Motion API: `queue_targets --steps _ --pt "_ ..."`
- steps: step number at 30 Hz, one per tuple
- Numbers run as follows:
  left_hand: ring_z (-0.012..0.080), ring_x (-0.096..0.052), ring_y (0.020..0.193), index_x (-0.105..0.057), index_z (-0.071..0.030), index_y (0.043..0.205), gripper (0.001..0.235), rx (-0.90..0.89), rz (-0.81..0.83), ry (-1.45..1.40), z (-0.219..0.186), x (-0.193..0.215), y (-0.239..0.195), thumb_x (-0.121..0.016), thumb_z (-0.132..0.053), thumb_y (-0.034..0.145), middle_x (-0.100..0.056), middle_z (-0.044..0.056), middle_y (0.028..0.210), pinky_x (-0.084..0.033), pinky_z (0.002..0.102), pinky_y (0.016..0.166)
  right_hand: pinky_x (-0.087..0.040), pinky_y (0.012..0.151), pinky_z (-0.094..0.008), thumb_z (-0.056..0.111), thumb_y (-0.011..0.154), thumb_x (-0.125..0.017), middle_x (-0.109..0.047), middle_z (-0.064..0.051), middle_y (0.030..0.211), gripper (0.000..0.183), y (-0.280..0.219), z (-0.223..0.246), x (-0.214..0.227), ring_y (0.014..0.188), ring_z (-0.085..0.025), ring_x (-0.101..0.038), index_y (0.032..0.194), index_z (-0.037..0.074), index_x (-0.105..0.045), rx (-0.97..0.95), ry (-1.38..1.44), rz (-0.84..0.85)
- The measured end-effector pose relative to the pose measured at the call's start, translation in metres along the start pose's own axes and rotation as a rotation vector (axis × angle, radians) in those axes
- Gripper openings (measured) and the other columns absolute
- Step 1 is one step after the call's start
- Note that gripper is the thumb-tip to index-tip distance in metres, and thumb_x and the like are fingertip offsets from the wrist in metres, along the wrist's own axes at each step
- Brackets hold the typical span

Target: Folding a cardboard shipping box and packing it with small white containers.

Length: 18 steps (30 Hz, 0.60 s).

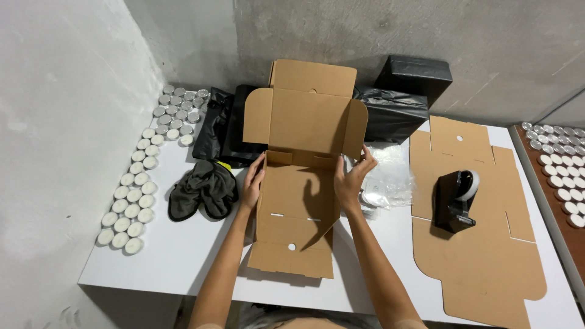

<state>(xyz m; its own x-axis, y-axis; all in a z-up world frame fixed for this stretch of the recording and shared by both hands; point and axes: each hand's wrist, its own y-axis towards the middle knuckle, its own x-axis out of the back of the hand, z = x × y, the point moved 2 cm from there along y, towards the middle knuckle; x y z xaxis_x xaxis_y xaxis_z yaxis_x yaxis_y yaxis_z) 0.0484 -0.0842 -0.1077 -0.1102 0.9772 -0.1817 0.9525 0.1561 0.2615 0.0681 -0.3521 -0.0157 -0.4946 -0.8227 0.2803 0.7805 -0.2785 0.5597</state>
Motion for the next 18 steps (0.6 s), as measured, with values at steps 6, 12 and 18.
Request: queue_targets --steps 6,12,18 --pt "0.0187 -0.056 0.127 -0.065 -0.016 0.132 0.033 -0.112 -0.135 0.294 -0.014 0.005 -0.004 -0.063 -0.021 0.100 -0.060 0.001 0.135 -0.044 0.038 0.110 -0.059 0.089 -0.046 -0.022 0.080 -0.056 -0.031 -0.024 0.127 0.076 -0.013 -0.009 0.014 0.111 -0.046 -0.061 0.147 -0.010 -0.023 -0.060 0.192 0.134" --pt "0.0312 -0.069 0.102 -0.068 -0.014 0.115 0.030 0.034 -0.051 0.481 -0.056 0.025 -0.023 -0.046 -0.033 0.108 -0.069 0.008 0.110 -0.059 0.043 0.082 -0.055 0.099 -0.040 -0.017 0.076 -0.058 -0.044 -0.011 0.124 0.051 -0.040 0.019 0.068 0.120 -0.032 -0.056 0.122 0.007 -0.058 -0.040 -0.101 0.462" --pt "0.0464 -0.055 0.125 -0.060 -0.014 0.129 0.041 0.318 0.335 0.615 -0.154 0.028 -0.074 -0.061 -0.002 0.090 -0.049 0.014 0.143 -0.054 0.054 0.101 -0.054 0.096 -0.042 -0.006 0.078 -0.070 -0.059 -0.007 0.129 0.041 -0.050 0.062 0.121 0.121 -0.029 -0.060 0.112 0.018 -0.069 0.004 -0.308 0.850"
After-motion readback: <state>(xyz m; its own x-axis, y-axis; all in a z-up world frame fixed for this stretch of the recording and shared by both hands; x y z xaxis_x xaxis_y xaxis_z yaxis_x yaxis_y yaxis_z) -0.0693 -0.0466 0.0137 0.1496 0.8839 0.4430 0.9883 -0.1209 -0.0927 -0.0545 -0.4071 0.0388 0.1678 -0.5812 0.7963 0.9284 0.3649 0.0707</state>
